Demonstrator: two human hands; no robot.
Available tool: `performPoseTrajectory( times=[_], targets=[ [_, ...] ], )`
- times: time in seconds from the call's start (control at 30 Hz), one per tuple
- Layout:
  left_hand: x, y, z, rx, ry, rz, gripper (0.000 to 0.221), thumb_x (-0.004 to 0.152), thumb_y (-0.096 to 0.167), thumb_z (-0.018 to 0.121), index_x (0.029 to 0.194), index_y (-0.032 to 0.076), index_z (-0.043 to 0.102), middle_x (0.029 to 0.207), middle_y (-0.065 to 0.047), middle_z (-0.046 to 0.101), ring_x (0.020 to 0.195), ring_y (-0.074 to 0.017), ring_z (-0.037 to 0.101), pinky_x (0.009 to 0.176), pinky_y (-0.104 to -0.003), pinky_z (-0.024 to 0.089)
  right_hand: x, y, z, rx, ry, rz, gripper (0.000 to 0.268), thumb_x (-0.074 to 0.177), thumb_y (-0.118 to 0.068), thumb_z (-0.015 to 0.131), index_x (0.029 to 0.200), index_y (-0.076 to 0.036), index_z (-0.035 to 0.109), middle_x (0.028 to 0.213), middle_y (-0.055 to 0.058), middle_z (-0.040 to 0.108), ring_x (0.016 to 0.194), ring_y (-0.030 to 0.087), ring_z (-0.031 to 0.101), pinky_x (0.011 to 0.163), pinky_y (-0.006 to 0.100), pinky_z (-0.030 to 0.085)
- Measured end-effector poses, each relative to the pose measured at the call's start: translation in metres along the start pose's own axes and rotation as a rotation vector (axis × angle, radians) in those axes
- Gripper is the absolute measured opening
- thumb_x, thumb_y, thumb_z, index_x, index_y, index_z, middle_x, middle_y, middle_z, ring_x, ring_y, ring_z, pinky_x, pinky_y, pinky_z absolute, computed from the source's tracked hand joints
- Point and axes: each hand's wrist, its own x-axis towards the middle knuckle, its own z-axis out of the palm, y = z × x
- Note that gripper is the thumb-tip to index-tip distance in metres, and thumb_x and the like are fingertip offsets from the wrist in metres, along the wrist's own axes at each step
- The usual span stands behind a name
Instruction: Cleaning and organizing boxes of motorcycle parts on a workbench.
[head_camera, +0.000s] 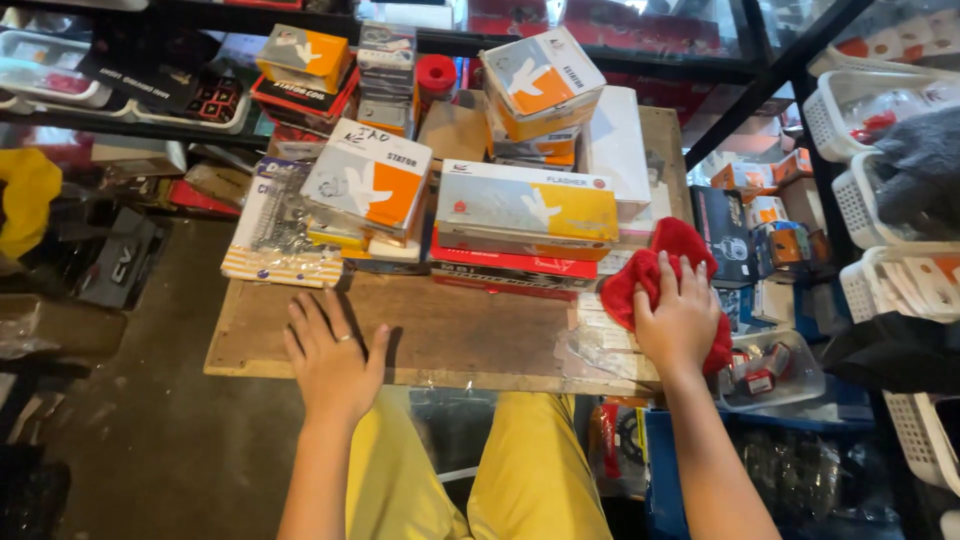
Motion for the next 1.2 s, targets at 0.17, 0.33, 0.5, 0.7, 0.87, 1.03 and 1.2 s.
performPoseTrajectory(
  times=[0.17,0.33,0.5,0.7,0.87,1.03,1.2],
  targets=[
    [0.004,-0.002,-0.004,0.031,-0.142,-0.045,0.1,0.097,0.073,0.032,0.165,0.005,0.005,0.168,-0.032,0.002,0.157,-0.0457,-0.003,0.124,-0.06,-0.001,-0.003,0.002,0.006,-0.018,0.031,-0.008,0.062,0.093,-0.049,0.061,0.15,-0.027,0.062,0.15,0.01,0.061,0.145,0.032,0.05,0.114,0.048,0.038],
    [0.005,-0.003,-0.007,0.013,-0.16,-0.053,0.1,0.097,0.075,0.031,0.166,0.007,0.002,0.168,-0.031,0.0,0.157,-0.0442,-0.006,0.124,-0.06,-0.003,-0.004,0.001,0.005,-0.024,0.052,-0.006,0.059,0.095,-0.049,0.06,0.15,-0.027,0.062,0.149,0.009,0.062,0.144,0.031,0.052,0.113,0.047,0.039],
    [0.0,-0.004,-0.02,-0.253,-0.1,-0.034,0.099,0.099,0.061,0.046,0.164,0.003,0.0,0.166,-0.036,0.002,0.156,-0.0484,-0.002,0.123,-0.061,-0.005,-0.004,0.0,0.003,-0.048,0.045,0.0,0.058,0.095,-0.048,0.059,0.149,-0.028,0.063,0.148,0.008,0.063,0.144,0.03,0.052,0.112,0.047,0.04],
    [0.02,0.024,-0.078,-0.3,0.445,0.233,0.068,0.093,0.016,0.067,0.154,0.005,0.039,0.162,-0.03,0.025,0.152,-0.0523,0.018,0.117,-0.076,0.006,-0.004,0.004,0.01,-0.079,0.066,-0.004,0.058,0.093,-0.049,0.062,0.148,-0.03,0.065,0.146,0.006,0.065,0.141,0.027,0.055,0.11,0.046,0.043],
    [0.069,0.047,-0.094,-0.085,0.496,0.481,0.068,0.088,0.011,0.066,0.152,0.001,0.047,0.162,-0.022,0.038,0.151,-0.0383,0.031,0.116,-0.073,0.01,-0.003,-0.001,0.004,-0.057,0.047,0.011,0.057,0.094,-0.048,0.06,0.149,-0.029,0.064,0.148,0.006,0.064,0.142,0.028,0.054,0.111,0.048,0.042],
    [0.09,0.044,-0.081,0.028,0.524,0.523,0.064,0.082,0.011,0.063,0.145,0.008,0.059,0.144,-0.014,0.061,0.141,-0.03,0.051,0.112,-0.068,0.024,-0.001,0.0,0.002,-0.06,0.034,0.022,0.057,0.094,-0.048,0.06,0.148,-0.03,0.063,0.147,0.006,0.064,0.142,0.029,0.055,0.11,0.047,0.043],
    [0.091,0.047,-0.082,0.126,0.493,0.503,0.072,0.075,0.012,0.076,0.145,0.015,0.061,0.137,-0.014,0.064,0.136,-0.032,0.055,0.105,-0.067,0.026,-0.003,0.0,0.004,-0.035,0.026,0.027,0.058,0.094,-0.049,0.059,0.149,-0.03,0.062,0.149,0.005,0.062,0.143,0.027,0.052,0.112,0.047,0.041]
  ],
)
